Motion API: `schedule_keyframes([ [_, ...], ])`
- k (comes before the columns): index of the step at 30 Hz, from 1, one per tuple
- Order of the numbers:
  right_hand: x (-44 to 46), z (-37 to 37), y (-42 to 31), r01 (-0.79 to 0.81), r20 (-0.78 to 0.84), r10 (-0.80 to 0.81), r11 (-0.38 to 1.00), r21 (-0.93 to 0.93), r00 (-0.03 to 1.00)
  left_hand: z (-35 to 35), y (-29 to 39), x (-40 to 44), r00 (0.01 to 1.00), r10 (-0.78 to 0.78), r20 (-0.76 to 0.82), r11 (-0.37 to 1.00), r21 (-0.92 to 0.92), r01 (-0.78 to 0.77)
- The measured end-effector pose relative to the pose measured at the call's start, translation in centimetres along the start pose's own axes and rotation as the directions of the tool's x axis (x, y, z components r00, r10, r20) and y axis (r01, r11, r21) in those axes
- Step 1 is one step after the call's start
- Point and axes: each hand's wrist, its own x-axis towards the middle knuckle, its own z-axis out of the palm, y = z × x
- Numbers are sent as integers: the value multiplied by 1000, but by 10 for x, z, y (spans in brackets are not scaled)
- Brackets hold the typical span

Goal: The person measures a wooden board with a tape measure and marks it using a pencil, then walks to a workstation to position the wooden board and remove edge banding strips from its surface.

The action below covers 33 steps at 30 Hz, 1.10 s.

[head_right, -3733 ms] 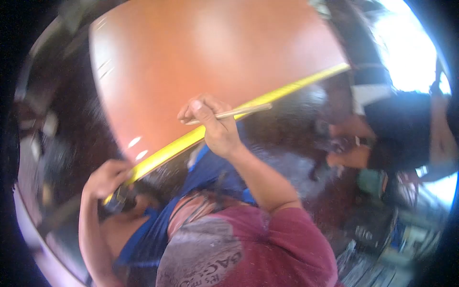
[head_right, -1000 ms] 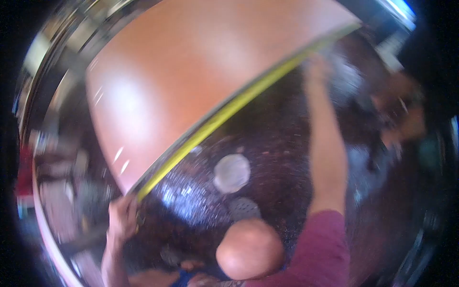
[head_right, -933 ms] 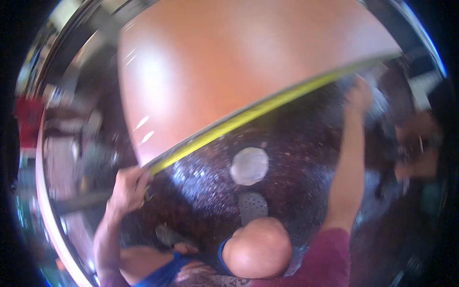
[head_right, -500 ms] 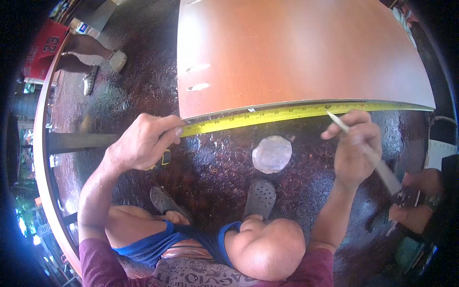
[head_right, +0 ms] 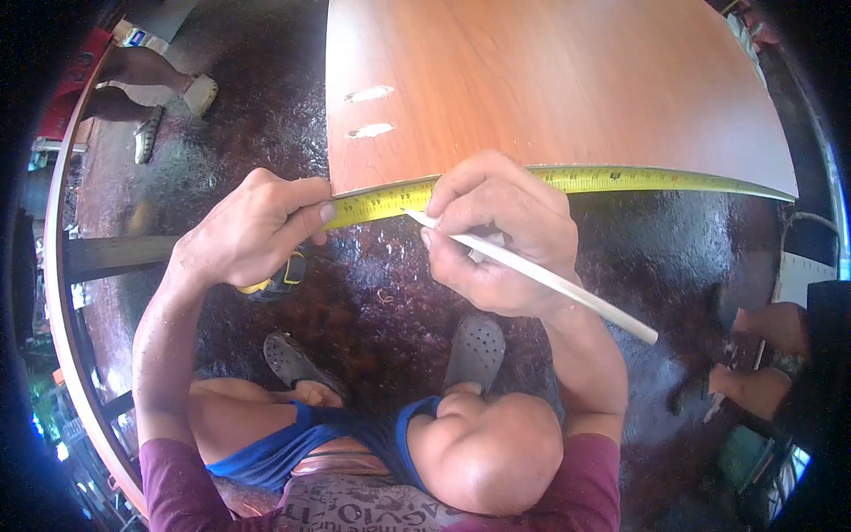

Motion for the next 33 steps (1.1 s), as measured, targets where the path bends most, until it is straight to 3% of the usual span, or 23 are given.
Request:
schedule_keyframes([
  [3,6,5,2,90,4,-90,986,-141,996,-1,2,-2,1000,-9,-1,1000,6,9],
  [10,10,13,10,238,89,-224,950,-201,970,-3,1,4,998,-38,48,999,1,38],
  [14,8,17,13,275,86,-262,934,-227,961,-2,-4,5,999,27,37,999,-34,-25],
  [23,9,15,4,201,125,-172,940,-276,977,-4,-4,9,998,15,58,999,-41,-12],
  [33,9,18,7,226,114,-200,923,-312,973,-5,-3,10,995,-20,96,998,-64,26],
])
